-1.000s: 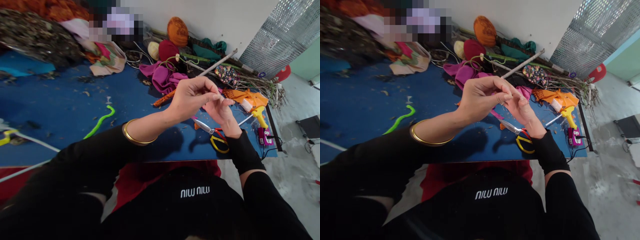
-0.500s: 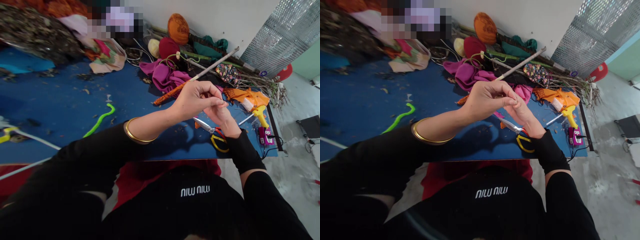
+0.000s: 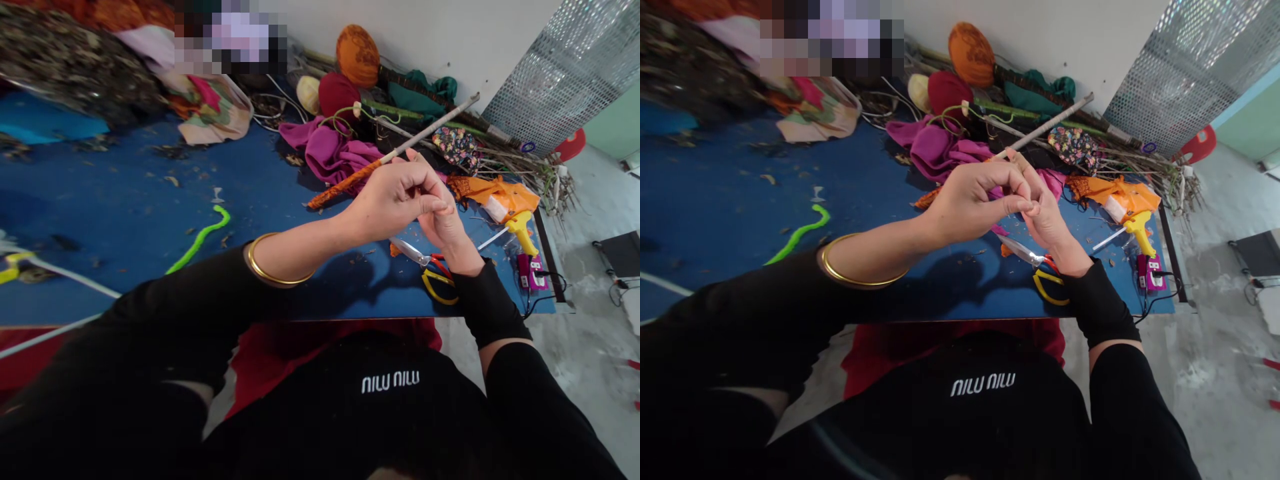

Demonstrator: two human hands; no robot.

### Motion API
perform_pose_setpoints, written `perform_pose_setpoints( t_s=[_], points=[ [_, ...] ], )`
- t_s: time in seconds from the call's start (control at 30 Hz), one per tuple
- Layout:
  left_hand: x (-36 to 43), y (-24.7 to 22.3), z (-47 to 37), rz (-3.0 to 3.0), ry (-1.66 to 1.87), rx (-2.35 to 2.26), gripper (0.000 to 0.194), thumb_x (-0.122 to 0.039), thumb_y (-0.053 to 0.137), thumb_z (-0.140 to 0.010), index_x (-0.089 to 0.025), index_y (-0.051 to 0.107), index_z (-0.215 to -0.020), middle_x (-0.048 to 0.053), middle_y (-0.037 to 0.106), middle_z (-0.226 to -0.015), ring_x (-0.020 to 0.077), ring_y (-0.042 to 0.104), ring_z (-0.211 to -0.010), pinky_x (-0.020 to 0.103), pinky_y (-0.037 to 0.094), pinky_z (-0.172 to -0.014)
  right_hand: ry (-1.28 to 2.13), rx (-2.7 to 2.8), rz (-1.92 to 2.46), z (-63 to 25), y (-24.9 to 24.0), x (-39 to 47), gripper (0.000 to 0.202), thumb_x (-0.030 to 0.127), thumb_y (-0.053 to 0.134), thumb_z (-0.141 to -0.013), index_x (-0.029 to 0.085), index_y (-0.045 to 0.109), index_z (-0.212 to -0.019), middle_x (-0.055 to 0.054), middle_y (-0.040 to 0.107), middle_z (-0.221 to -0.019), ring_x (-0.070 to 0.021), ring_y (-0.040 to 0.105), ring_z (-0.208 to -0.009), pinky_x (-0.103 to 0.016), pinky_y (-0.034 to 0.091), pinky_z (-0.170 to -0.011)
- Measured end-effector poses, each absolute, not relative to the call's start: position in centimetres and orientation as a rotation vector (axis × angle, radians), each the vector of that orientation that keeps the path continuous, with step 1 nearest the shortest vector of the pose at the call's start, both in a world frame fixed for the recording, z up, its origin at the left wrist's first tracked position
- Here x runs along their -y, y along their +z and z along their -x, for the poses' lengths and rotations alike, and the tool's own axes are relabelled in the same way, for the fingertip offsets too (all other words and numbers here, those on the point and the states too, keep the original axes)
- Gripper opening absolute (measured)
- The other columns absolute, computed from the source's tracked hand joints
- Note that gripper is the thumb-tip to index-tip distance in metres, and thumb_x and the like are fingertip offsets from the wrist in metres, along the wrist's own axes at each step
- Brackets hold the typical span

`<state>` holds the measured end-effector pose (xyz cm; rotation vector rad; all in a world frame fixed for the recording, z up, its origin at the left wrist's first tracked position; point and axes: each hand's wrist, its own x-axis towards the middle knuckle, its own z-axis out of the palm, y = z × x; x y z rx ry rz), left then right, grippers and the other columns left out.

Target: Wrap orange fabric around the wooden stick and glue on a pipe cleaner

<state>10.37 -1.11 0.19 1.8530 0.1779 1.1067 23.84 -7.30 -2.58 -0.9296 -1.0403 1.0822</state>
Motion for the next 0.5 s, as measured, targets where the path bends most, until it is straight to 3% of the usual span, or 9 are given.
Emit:
perform_pose_setpoints(
  t_s=[0.23,0.3,0.43,0.5],
  points=[
    [2.5,0.7,-9.9,-1.815,1.079,-0.176,0.04,-0.053,0.08,-0.093,-0.021,0.066,-0.074,0.001,0.066,-0.069,0.0153,0.058,-0.065,0.029,0.047,-0.059,1.131,0.959,0.817,-24.7,-2.7,7.0,0.058,0.053,0.089,-0.074,0.039,0.072,-0.127,0.006,0.076,-0.138,-0.0206,0.062,-0.146,-0.041,0.04,-0.135],
    [2.6,0.6,-9.8,-1.788,1.097,-0.158,0.044,-0.06,0.081,-0.093,-0.022,0.067,-0.076,0.002,0.067,-0.073,0.016,0.058,-0.067,0.031,0.048,-0.061,1.143,0.952,0.79,-25.0,-2.5,7.0,0.064,0.06,0.09,-0.071,0.037,0.071,-0.128,0.004,0.075,-0.141,-0.0212,0.06,-0.148,-0.041,0.039,-0.135],
    [2.2,0.2,-10.0,-1.672,1.164,-0.185,0.049,-0.069,0.077,-0.094,-0.023,0.066,-0.079,0.002,0.066,-0.076,0.0169,0.059,-0.069,0.033,0.052,-0.064,1.142,1.074,0.725,-25.2,-2.1,7.1,0.095,0.087,0.084,-0.058,0.032,0.068,-0.134,0.0,0.072,-0.147,-0.0269,0.054,-0.154,-0.046,0.034,-0.137],
    [2.0,0.0,-10.2,-1.658,1.185,-0.212,0.048,-0.068,0.074,-0.096,-0.024,0.064,-0.08,0.002,0.065,-0.075,0.0172,0.06,-0.07,0.033,0.054,-0.066,1.155,1.119,0.706,-25.2,-2.0,7.1,0.101,0.089,0.082,-0.055,0.031,0.067,-0.136,-0.001,0.072,-0.148,-0.028,0.056,-0.153,-0.047,0.033,-0.137]
  ],
)
